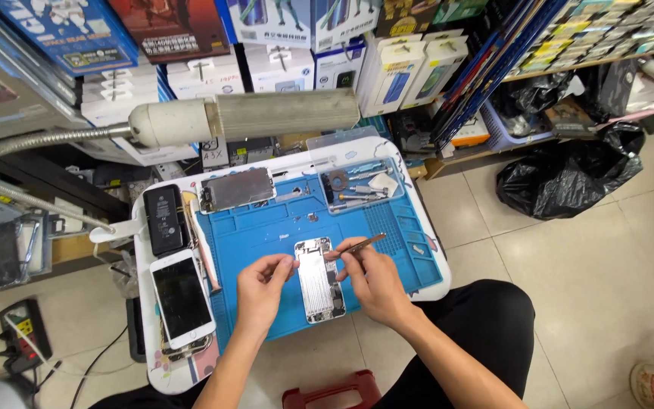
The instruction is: The person is repairing a disassembled smartphone on a blue work mat. They use tweezers to carefully remove small internal components and screws from the device's chassis, placing them on the mat. The person also handles a separate cracked smartphone screen and a battery during the process.
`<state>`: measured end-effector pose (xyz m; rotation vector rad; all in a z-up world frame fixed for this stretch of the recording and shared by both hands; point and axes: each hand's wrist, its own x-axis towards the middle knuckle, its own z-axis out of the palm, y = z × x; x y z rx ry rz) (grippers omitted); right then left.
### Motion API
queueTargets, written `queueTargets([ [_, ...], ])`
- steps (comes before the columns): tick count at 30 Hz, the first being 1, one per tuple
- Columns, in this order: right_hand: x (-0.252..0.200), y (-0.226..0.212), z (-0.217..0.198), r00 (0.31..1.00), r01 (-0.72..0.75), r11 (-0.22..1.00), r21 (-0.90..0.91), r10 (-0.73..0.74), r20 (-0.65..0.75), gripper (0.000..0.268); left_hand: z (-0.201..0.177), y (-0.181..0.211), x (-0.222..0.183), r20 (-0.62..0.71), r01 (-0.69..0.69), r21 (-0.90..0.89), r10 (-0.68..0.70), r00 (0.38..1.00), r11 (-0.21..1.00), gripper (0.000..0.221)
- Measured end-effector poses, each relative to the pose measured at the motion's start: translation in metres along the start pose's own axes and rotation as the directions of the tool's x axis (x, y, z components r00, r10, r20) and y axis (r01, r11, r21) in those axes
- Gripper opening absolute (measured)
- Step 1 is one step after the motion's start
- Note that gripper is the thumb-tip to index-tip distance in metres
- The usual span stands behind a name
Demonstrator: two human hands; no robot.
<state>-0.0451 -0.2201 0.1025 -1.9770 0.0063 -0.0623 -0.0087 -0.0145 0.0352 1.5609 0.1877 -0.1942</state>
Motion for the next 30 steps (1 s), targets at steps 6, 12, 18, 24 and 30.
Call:
queueTargets([
  [6,0.012,0.012,-0.012,0.994,-0.048,0.994,-0.1,0.057,0.097,0.01,-0.01,0.011,-0.003,-0.121,-0.017,-0.05,0.01,0.993,0.999,0.026],
  [12,0.045,0.024,-0.016,0.97,0.038,0.98,-0.194,0.011,0.242,0.017,-0.024,0.001,-0.002,-0.071,0.041,-0.046,-0.044,0.997,0.998,0.028],
  [18,0.05,0.028,0.0,0.983,0.032,0.997,-0.07,-0.019,0.181,0.018,-0.005,-0.002,0.005,-0.014,0.046,-0.104,-0.048,0.999,0.993,0.023],
  [24,0.043,0.03,-0.01,0.989,0.048,0.984,-0.169,-0.023,0.147,0.02,0.012,-0.001,0.011,0.037,0.013,-0.108,-0.009,0.999,0.994,0.021],
  [30,0.043,0.015,-0.012,0.985,0.092,0.966,-0.243,-0.052,0.167,0.016,0.013,0.001,0.007,0.031,0.0,-0.069,0.002,1.0,0.998,0.02],
])
